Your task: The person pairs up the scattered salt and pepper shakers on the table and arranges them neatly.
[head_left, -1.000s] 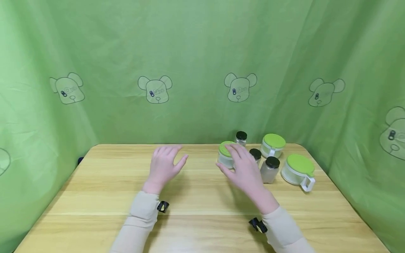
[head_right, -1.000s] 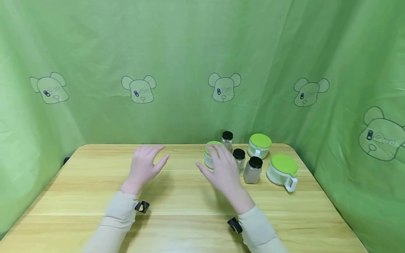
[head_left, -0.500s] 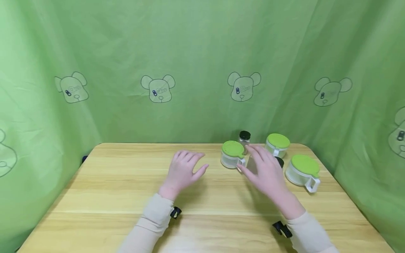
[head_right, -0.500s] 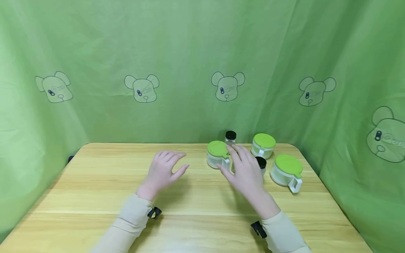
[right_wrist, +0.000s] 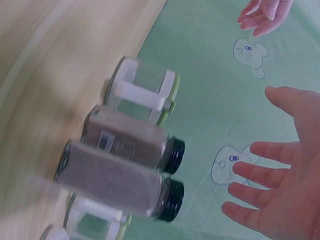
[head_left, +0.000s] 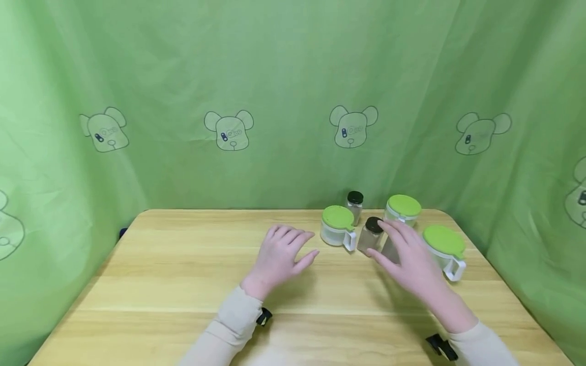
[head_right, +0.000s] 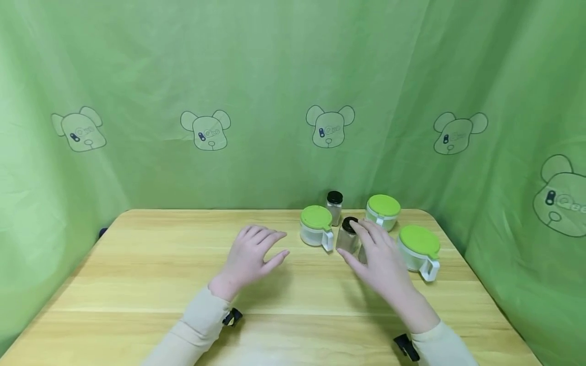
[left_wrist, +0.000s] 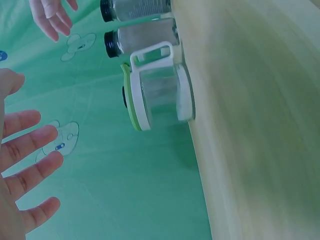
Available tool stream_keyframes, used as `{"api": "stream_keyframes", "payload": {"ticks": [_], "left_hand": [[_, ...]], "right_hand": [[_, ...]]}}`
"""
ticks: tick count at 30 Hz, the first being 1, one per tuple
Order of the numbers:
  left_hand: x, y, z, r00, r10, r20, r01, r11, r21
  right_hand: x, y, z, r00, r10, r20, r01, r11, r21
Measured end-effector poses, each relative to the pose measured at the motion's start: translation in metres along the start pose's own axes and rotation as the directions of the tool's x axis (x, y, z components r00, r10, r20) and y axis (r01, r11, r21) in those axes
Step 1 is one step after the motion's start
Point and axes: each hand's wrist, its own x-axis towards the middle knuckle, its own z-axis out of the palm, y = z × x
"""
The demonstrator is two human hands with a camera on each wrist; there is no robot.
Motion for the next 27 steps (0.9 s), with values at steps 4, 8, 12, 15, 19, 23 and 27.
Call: {"api": "stream_keyframes", "payload": {"ticks": [4,8,12,15,19,23,27], "left_hand": [[0.003,0.007,0.003,0.999,0.032,-0.007,-0.032,0.999,-0.007],[0.007,0.015,0.009,0.997,0.077,0.002,-0.077,0.997,-0.008],[0.013,0.024,0.016,0.994,0.106,0.034,-0.106,0.994,-0.005],[0.018,0.030,0.021,0.993,0.106,0.053,-0.105,0.994,-0.024],[0.028,0.038,0.027,0.993,0.118,0.028,-0.117,0.993,-0.034],[0.037,0.046,0.035,0.993,0.117,0.013,-0.116,0.992,-0.043],[0.048,0.054,0.041,0.995,0.098,0.025,-0.096,0.993,-0.069]], "right_hand": [[-0.008,0.011,-0.005,1.000,0.011,-0.002,-0.011,1.000,0.008],[-0.012,0.019,-0.010,1.000,0.027,-0.005,-0.027,0.999,0.026],[-0.013,0.026,-0.015,0.998,0.059,0.010,-0.059,0.997,0.047],[-0.012,0.031,-0.018,0.997,0.078,0.028,-0.079,0.995,0.056],[-0.010,0.040,-0.019,0.994,0.097,0.046,-0.100,0.993,0.065],[-0.007,0.048,-0.022,0.991,0.124,0.055,-0.128,0.988,0.090],[-0.005,0.057,-0.026,0.993,0.115,0.012,-0.116,0.986,0.121]]}}
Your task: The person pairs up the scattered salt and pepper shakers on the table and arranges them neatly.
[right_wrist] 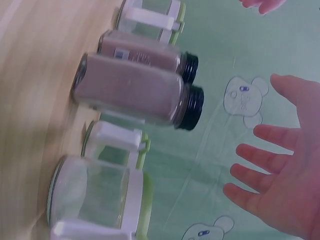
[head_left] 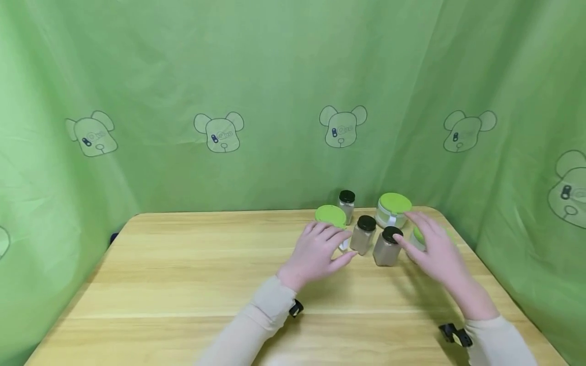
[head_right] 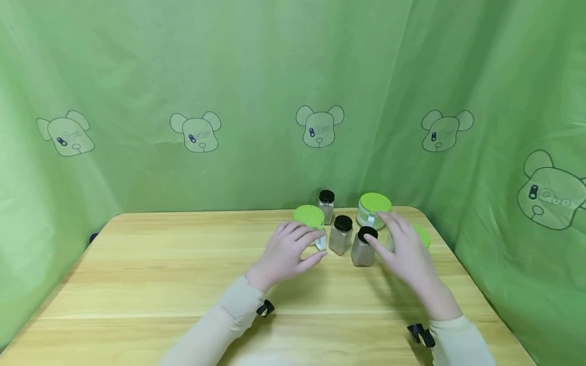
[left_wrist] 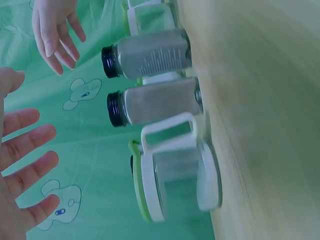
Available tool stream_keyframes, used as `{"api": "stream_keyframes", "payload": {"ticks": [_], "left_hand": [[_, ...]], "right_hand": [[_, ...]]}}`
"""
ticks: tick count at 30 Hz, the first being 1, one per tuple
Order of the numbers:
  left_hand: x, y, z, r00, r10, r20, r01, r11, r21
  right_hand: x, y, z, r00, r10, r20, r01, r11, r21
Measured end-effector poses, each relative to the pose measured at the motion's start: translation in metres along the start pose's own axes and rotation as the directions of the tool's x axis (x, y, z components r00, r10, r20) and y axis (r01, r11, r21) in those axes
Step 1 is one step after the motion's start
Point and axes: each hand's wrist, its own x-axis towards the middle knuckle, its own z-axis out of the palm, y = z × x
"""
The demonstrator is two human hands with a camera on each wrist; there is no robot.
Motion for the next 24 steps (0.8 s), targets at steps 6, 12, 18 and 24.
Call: {"api": "stream_keyframes", "payload": {"ticks": [6,12,18,24], "left_hand": [[0.016,0.011,0.011,1.000,0.000,-0.011,0.000,1.000,-0.022],[0.028,0.023,0.023,0.999,-0.035,0.000,0.035,0.994,-0.103],[0.037,0.032,0.034,0.995,-0.092,0.035,0.096,0.988,-0.121],[0.043,0.043,0.048,0.982,-0.179,0.064,0.186,0.971,-0.149]], "right_hand": [[0.002,0.015,-0.004,0.998,-0.026,-0.060,0.026,1.000,-0.001],[0.002,0.028,-0.009,0.998,0.055,0.010,-0.055,0.998,-0.026],[0.003,0.041,-0.016,0.994,0.104,0.043,-0.103,0.994,-0.022],[0.003,0.059,-0.018,0.980,0.169,0.105,-0.171,0.985,0.010]]}}
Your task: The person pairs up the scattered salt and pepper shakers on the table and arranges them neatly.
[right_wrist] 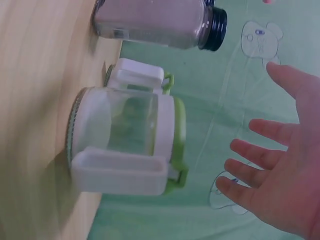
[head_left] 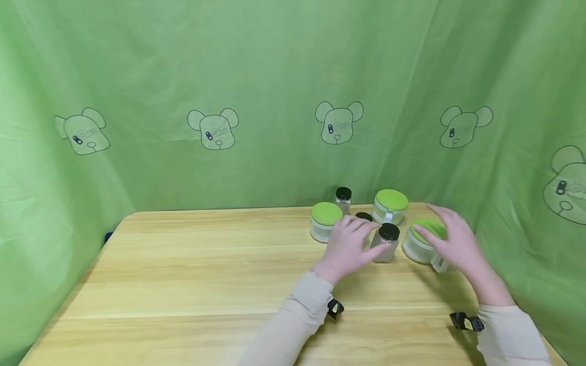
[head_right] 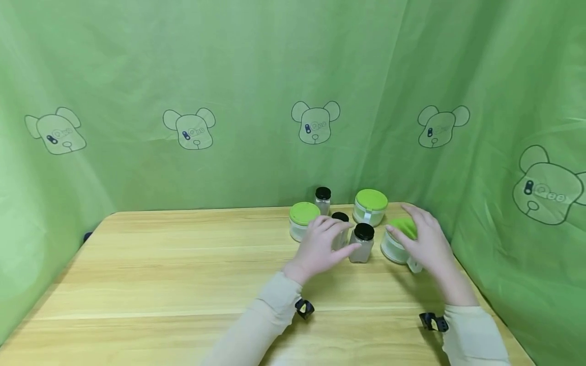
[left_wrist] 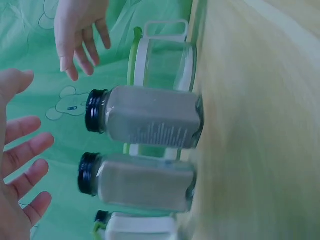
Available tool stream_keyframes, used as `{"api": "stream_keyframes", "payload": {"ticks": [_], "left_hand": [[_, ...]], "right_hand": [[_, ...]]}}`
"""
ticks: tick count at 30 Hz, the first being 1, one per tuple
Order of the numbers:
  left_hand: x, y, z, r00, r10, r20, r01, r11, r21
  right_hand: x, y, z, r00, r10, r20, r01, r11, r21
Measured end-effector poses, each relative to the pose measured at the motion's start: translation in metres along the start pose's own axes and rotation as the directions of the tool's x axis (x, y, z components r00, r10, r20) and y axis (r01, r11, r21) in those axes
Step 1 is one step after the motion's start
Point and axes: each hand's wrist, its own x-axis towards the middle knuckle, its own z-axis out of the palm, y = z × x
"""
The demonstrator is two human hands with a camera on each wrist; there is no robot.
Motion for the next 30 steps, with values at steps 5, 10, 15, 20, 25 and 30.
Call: {"api": "stream_keyframes", "payload": {"ticks": [5,10,15,20,25,30], "left_hand": [[0.002,0.004,0.012,0.992,-0.123,0.032,0.125,0.991,-0.041],[0.003,0.011,0.021,0.961,-0.265,0.073,0.273,0.953,-0.130],[0.004,0.018,0.030,0.922,-0.377,0.087,0.387,0.896,-0.220],[0.000,0.025,0.039,0.893,-0.440,0.096,0.449,0.854,-0.263],[-0.004,0.028,0.046,0.894,-0.444,0.062,0.444,0.860,-0.251],[-0.007,0.027,0.051,0.912,-0.410,0.028,0.406,0.890,-0.207]], "right_hand": [[0.002,0.013,0.000,0.996,0.064,0.057,-0.067,0.997,0.045],[0.002,0.022,0.003,0.990,0.086,0.114,-0.092,0.994,0.056],[0.001,0.031,0.008,0.983,0.106,0.148,-0.115,0.992,0.051],[-0.001,0.038,0.011,0.969,0.147,0.199,-0.159,0.986,0.047],[-0.001,0.046,0.015,0.958,0.151,0.245,-0.164,0.986,0.032],[0.000,0.053,0.016,0.950,0.146,0.276,-0.162,0.986,0.036]]}}
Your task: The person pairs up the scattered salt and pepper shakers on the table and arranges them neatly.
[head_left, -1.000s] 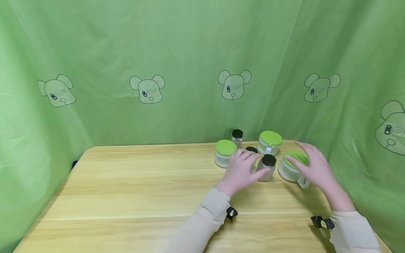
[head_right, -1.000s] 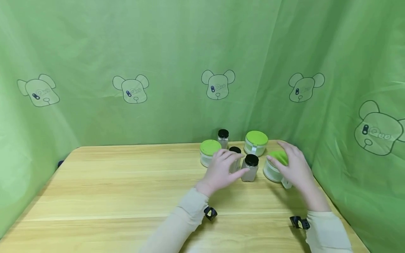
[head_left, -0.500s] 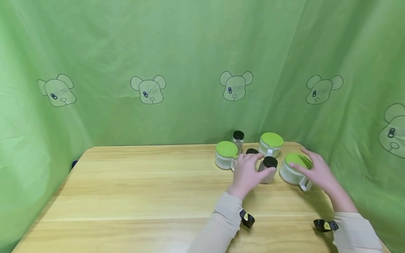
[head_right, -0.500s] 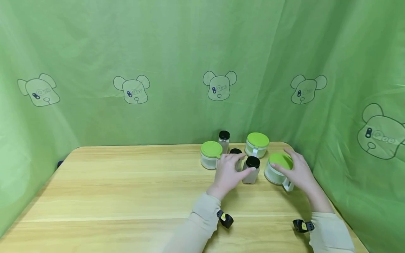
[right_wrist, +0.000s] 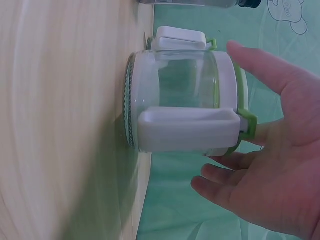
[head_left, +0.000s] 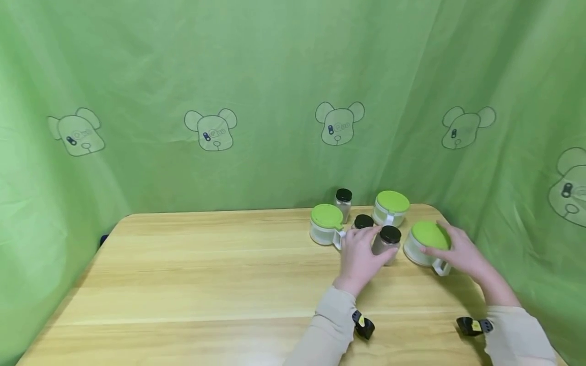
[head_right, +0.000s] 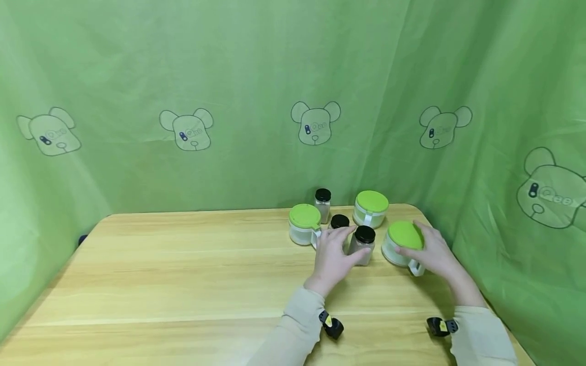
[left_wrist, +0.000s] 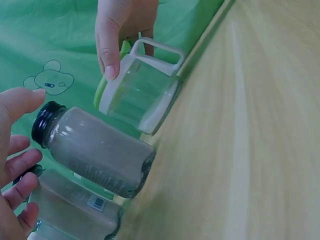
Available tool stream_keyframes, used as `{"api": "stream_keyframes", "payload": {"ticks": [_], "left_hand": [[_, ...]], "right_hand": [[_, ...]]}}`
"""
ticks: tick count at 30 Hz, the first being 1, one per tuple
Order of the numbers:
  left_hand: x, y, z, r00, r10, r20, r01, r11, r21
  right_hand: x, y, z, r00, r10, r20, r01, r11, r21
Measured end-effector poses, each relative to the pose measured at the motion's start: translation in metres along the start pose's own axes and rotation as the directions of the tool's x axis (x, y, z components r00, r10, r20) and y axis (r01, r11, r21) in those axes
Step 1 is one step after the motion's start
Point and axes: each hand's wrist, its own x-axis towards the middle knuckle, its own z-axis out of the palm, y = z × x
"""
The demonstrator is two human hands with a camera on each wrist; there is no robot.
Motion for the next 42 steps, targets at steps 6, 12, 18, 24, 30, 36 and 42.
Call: {"api": "stream_keyframes", "payload": {"ticks": [6,12,18,24,30,36,42], "left_hand": [[-0.003,0.003,0.003,1.000,0.019,-0.002,-0.019,0.997,0.069],[-0.004,0.008,0.005,0.999,-0.016,0.048,0.014,0.999,0.044],[-0.006,0.014,0.008,0.997,-0.018,0.080,0.013,0.998,0.065],[-0.009,0.017,0.012,0.997,-0.001,0.074,-0.004,0.998,0.067],[-0.009,0.016,0.015,0.996,-0.002,0.092,-0.003,0.999,0.051],[-0.009,0.016,0.020,0.995,-0.015,0.103,0.009,0.999,0.053],[-0.010,0.019,0.025,0.994,-0.044,0.095,0.036,0.996,0.086]], "right_hand": [[-0.001,0.002,-0.001,0.999,-0.008,0.035,0.007,1.000,0.008],[-0.001,0.003,-0.002,0.999,-0.020,0.039,0.020,1.000,0.006],[-0.002,0.006,-0.004,0.999,-0.033,0.023,0.033,0.999,-0.009],[0.000,0.007,-0.002,0.999,0.005,0.041,-0.005,1.000,-0.016],[0.002,0.006,0.001,0.999,0.028,0.045,-0.029,1.000,0.006],[0.002,0.004,0.004,0.999,0.043,0.031,-0.044,0.998,0.037],[0.001,0.003,0.006,0.999,0.047,-0.003,-0.047,0.998,0.041]]}}
